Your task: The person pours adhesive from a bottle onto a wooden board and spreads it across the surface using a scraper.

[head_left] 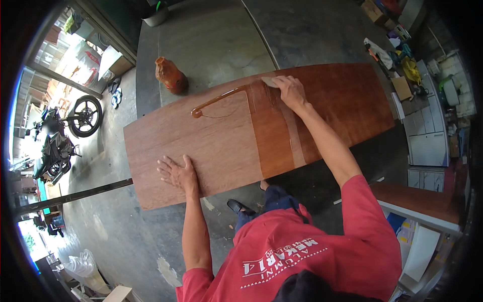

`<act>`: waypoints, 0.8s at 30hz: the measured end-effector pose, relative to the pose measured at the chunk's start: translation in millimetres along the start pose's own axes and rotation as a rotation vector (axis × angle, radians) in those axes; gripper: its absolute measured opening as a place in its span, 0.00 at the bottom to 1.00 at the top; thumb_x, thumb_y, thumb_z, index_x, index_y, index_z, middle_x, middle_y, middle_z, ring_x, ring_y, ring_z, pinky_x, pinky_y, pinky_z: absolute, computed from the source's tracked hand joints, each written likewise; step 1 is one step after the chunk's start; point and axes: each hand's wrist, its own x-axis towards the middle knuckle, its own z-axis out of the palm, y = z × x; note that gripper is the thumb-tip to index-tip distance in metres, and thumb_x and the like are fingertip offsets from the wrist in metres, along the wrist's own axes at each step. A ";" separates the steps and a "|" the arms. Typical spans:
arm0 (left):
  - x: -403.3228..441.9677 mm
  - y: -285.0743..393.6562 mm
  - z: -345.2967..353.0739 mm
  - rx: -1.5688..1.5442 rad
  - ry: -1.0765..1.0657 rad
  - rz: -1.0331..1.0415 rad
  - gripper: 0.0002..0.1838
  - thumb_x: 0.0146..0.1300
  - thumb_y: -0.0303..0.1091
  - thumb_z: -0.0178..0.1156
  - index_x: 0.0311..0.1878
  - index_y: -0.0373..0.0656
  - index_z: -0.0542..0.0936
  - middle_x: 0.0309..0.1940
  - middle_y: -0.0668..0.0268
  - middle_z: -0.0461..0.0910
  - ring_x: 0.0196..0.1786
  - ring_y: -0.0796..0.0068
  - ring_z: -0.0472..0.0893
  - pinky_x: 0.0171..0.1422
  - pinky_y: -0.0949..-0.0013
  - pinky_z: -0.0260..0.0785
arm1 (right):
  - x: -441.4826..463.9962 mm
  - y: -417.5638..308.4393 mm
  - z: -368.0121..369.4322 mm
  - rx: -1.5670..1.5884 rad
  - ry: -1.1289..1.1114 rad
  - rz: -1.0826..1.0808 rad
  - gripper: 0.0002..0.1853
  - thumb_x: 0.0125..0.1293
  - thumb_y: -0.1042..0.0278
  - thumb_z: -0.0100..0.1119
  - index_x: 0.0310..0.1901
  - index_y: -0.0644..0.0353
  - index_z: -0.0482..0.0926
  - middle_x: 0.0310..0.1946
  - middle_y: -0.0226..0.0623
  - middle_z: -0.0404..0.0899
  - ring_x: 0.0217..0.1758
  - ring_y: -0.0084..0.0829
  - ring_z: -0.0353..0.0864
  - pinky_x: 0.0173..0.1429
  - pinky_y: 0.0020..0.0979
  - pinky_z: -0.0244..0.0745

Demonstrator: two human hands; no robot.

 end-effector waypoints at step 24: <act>-0.3 -2.3 15.4 0.062 0.123 0.052 0.42 0.75 0.63 0.50 0.82 0.45 0.63 0.84 0.48 0.56 0.85 0.36 0.53 0.85 0.32 0.41 | -205.0 -88.7 -130.2 0.016 -0.253 0.095 0.17 0.62 0.78 0.54 0.47 0.54 0.91 0.49 0.39 0.88 0.55 0.47 0.83 0.56 0.46 0.77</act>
